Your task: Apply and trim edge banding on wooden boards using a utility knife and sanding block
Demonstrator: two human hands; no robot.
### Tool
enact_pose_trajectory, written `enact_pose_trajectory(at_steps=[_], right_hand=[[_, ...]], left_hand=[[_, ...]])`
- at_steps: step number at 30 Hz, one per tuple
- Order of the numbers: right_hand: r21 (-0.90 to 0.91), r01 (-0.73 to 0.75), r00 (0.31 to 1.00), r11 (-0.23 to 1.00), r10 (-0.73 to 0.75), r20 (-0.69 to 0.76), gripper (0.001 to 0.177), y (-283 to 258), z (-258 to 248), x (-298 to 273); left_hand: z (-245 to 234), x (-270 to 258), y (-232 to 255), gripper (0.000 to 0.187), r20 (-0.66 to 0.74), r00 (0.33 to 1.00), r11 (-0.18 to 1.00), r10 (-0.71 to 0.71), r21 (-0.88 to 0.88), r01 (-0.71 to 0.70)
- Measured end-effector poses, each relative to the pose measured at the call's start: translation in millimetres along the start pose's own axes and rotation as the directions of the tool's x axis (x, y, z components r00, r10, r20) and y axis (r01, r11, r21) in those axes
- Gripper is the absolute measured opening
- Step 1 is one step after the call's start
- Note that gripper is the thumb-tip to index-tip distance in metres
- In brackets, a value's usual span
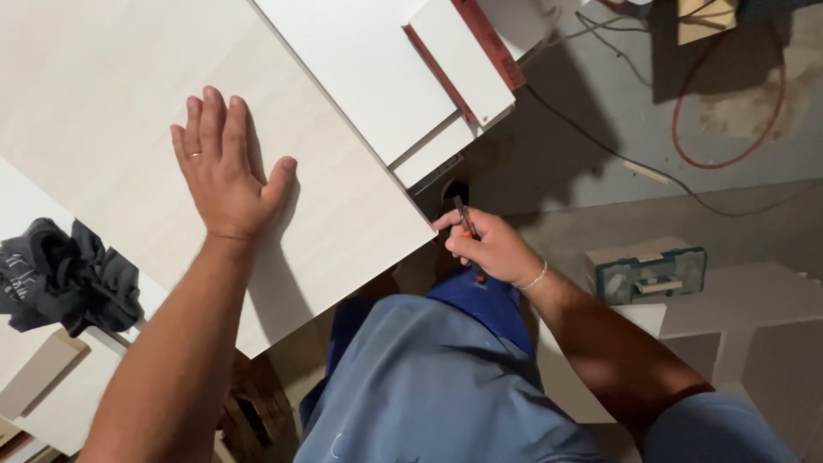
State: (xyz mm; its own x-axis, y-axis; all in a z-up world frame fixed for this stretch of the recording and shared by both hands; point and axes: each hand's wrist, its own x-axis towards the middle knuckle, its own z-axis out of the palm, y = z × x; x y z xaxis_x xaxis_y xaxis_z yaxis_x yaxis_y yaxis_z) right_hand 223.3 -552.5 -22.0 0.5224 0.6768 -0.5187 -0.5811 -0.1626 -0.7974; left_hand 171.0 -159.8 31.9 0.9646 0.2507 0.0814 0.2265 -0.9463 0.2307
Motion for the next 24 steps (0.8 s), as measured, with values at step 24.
enact_pose_trajectory(at_steps=[24], right_hand=[[0.031, -0.491, 0.864, 0.87, 0.492, -0.108, 0.023, -43.8, 21.8, -4.0]], left_hand=[[-8.7, -1.8, 2.0, 0.085, 0.018, 1.0, 0.998, 0.012, -0.065, -0.011]])
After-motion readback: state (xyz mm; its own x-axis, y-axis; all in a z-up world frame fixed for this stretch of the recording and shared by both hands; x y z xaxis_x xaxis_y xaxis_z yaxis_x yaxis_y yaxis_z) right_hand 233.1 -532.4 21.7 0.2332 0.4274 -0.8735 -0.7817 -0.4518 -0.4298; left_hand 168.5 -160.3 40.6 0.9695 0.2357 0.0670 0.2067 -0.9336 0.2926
